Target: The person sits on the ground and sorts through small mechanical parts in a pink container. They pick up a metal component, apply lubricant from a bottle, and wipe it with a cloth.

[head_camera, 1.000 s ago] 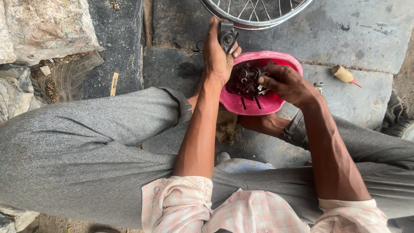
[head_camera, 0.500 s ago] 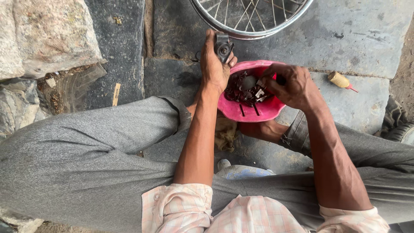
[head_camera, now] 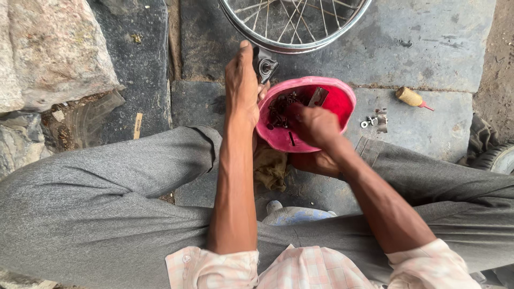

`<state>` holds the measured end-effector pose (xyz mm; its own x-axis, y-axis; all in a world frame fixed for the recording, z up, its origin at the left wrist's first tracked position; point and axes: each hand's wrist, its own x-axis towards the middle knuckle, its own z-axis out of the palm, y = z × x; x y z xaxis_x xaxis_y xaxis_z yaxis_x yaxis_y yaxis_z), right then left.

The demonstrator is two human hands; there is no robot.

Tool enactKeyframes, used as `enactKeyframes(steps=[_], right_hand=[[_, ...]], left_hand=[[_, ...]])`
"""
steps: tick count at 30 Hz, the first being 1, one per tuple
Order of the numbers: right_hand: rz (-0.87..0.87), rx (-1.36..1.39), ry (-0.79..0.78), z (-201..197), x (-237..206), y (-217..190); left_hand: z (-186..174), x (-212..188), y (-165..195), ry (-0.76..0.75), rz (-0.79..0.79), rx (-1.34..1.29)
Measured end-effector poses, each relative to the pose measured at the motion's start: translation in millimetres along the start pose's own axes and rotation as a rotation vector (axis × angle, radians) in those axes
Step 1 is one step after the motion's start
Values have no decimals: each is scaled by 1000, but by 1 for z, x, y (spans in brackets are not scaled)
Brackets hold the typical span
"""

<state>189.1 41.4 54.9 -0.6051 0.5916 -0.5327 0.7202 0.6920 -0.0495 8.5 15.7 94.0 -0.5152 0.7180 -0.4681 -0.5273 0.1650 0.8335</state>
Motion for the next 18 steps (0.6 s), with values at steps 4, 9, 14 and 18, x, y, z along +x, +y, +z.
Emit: enactKeyframes(steps=[4, 9, 14, 18], right_hand=[[-150, 168, 277, 6, 6, -30], [-209, 425, 309, 0, 7, -28], [-105, 960, 41, -26, 0, 13], [-1, 944, -69, -52, -24, 49]], left_hand=[[-2, -23, 20, -1, -35, 54], [-8, -42, 26, -159, -36, 2], [-4, -37, 18, -203, -168, -47], [-2, -36, 13, -221, -188, 46]])
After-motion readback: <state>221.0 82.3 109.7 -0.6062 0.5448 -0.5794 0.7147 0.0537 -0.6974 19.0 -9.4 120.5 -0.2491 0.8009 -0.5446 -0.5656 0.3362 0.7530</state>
